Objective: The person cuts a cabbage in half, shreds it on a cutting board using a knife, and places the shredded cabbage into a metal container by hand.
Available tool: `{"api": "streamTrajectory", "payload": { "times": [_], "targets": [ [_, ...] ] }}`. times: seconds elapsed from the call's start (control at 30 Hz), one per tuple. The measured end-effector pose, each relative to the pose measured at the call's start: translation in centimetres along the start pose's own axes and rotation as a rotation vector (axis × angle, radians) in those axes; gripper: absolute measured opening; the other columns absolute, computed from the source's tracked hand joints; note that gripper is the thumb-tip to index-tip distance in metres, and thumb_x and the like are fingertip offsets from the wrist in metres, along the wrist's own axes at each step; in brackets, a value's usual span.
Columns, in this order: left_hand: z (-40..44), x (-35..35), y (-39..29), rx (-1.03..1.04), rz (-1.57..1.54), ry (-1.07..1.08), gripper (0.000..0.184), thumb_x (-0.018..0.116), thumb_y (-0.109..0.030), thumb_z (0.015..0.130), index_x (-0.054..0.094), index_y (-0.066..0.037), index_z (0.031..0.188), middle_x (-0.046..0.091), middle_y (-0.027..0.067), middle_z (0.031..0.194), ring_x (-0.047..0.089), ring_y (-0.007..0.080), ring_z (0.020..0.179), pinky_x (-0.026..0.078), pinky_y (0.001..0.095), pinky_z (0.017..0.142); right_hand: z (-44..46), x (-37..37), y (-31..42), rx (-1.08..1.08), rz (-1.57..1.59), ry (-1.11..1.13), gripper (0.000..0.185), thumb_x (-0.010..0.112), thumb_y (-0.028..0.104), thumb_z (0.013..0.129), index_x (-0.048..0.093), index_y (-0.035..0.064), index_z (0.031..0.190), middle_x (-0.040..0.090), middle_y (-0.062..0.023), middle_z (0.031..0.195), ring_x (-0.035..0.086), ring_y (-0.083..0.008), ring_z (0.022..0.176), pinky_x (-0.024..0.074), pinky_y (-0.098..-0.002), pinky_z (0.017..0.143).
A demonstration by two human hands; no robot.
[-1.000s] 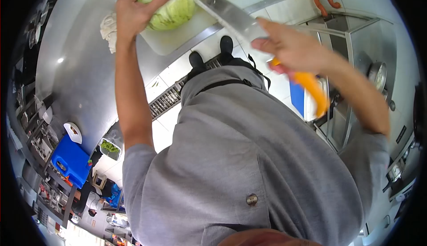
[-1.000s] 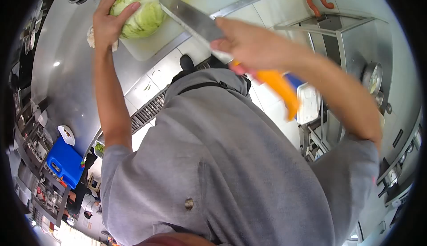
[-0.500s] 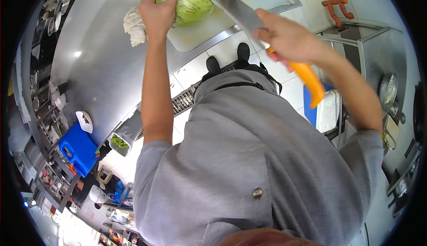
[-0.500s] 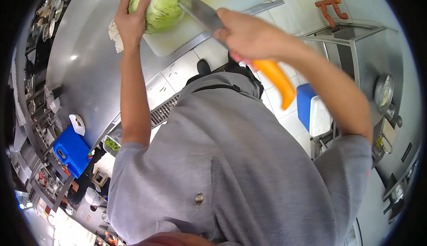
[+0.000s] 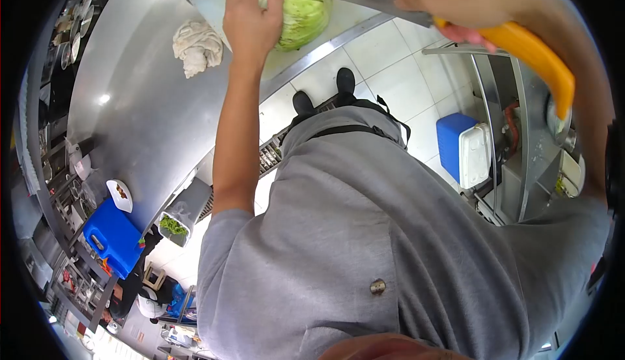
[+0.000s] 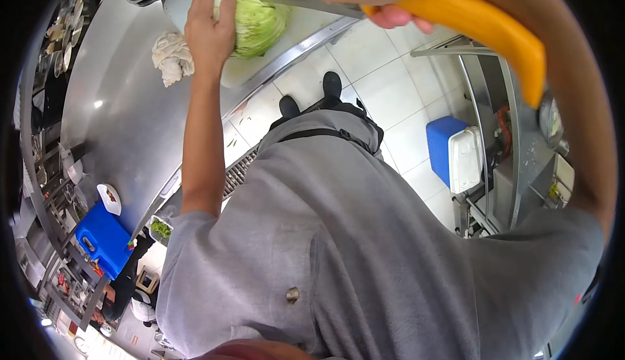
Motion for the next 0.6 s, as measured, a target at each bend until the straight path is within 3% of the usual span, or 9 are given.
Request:
{"api": "streamTrajectory", "payload": {
  "times": [0.1, 0.17, 0.27, 0.3, 0.33, 0.37, 0.43, 0.47, 0.6],
  "targets": [
    [-0.6, -0.1, -0.8, 0.112, 0.057, -0.064, 0.047, 0.059, -0.035, 0.095, 0.063, 0.002, 0.124, 0.062, 0.0205, 0.128, 0.058, 0.0367, 0.118, 0.044, 0.0392, 0.102, -1.2, 1.0, -1.9, 0.252, -0.121, 0.114, 0.029, 0.043, 0.015, 0.095, 0.055, -0.0095, 0.105, 0.067, -0.0145, 0.082, 0.066, -0.0266, 0.066, 0.0537, -0.0396, 0.062],
    [-0.6, -0.4, 0.1, 0.025, 0.008, -0.102, 0.046, 0.058, -0.034, 0.095, 0.064, 0.004, 0.122, 0.062, 0.0214, 0.127, 0.058, 0.0368, 0.118, 0.044, 0.0400, 0.102, -1.0, 2.0, -4.8, 0.207, 0.082, -0.131, 0.046, 0.046, 0.020, 0.102, 0.036, 0.0127, 0.146, 0.055, -0.0093, 0.069, 0.052, -0.0142, 0.044, 0.0458, -0.0315, 0.039],
    [-1.2, -0.7, 0.1, -0.039, 0.011, -0.150, 0.047, 0.058, -0.033, 0.095, 0.064, 0.005, 0.121, 0.062, 0.0219, 0.127, 0.058, 0.0368, 0.119, 0.044, 0.0401, 0.102, 0.0, 5.5, -4.8, 0.086, 0.112, -0.167, 0.043, 0.046, 0.019, 0.102, 0.038, 0.0134, 0.144, 0.057, -0.0121, 0.078, 0.056, -0.0172, 0.046, 0.0473, -0.0329, 0.040],
    [-1.4, -0.7, 0.1, -0.043, 0.008, -0.145, 0.047, 0.058, -0.033, 0.095, 0.064, 0.005, 0.121, 0.062, 0.0219, 0.127, 0.058, 0.0368, 0.119, 0.044, 0.0401, 0.102, 0.9, 6.6, -5.1, -0.007, 0.098, -0.181, 0.037, 0.046, 0.016, 0.103, 0.039, 0.0089, 0.139, 0.058, -0.0161, 0.085, 0.056, -0.0208, 0.045, 0.0452, -0.0337, 0.039],
    [-1.6, -0.7, -0.1, -0.017, 0.009, -0.153, 0.048, 0.057, -0.034, 0.095, 0.063, 0.005, 0.122, 0.062, 0.0218, 0.127, 0.058, 0.0373, 0.119, 0.043, 0.0404, 0.103, 2.1, 8.7, -6.8, 0.000, 0.103, -0.171, 0.037, 0.046, 0.016, 0.103, 0.039, 0.0089, 0.139, 0.058, -0.0161, 0.085, 0.056, -0.0208, 0.045, 0.0452, -0.0337, 0.039],
    [-1.7, -0.7, -0.4, 0.008, 0.008, -0.162, 0.048, 0.057, -0.034, 0.095, 0.063, 0.006, 0.122, 0.062, 0.0216, 0.127, 0.057, 0.0378, 0.119, 0.042, 0.0407, 0.104, 2.4, 8.8, -5.6, -0.199, 0.021, -0.357, 0.035, 0.047, 0.016, 0.102, 0.039, 0.0064, 0.135, 0.057, -0.0185, 0.084, 0.057, -0.0259, 0.048, 0.0459, -0.0379, 0.043],
    [-1.5, -0.8, -0.7, 0.005, 0.016, -0.132, 0.044, 0.060, -0.028, 0.094, 0.062, 0.006, 0.123, 0.062, 0.0237, 0.127, 0.058, 0.0389, 0.118, 0.043, 0.0413, 0.104, 2.0, 9.7, -6.1, -0.275, 0.007, -0.402, 0.033, 0.049, 0.015, 0.102, 0.036, 0.0003, 0.128, 0.057, -0.0229, 0.077, 0.058, -0.0413, 0.060, 0.0458, -0.0507, 0.057],
    [-1.4, -0.6, -0.9, 0.010, 0.028, -0.111, 0.041, 0.062, -0.021, 0.093, 0.061, 0.007, 0.124, 0.061, 0.0258, 0.126, 0.058, 0.0399, 0.117, 0.043, 0.0418, 0.104, 2.1, 9.9, -5.7, -0.256, 0.015, -0.387, 0.033, 0.049, 0.015, 0.102, 0.036, 0.0003, 0.128, 0.057, -0.0229, 0.077, 0.058, -0.0413, 0.060, 0.0458, -0.0507, 0.057],
    [-1.1, -0.8, -0.2, -0.007, -0.019, -0.088, 0.043, 0.053, -0.023, 0.097, 0.059, 0.009, 0.126, 0.060, 0.0280, 0.125, 0.057, 0.0425, 0.117, 0.042, 0.0425, 0.104, 5.2, 12.8, -4.7, -0.264, 0.180, -0.426, 0.024, 0.051, 0.010, 0.097, 0.036, -0.0006, 0.112, 0.059, -0.0279, 0.072, 0.058, -0.0505, 0.071, 0.0455, -0.0558, 0.064]
  ]
}}
Point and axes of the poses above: each hand's wrist, its own z-axis towards the middle knuckle, its own x-axis out of the palm, y = z × x, the point moved 8 cm from there along z, towards the middle knuckle
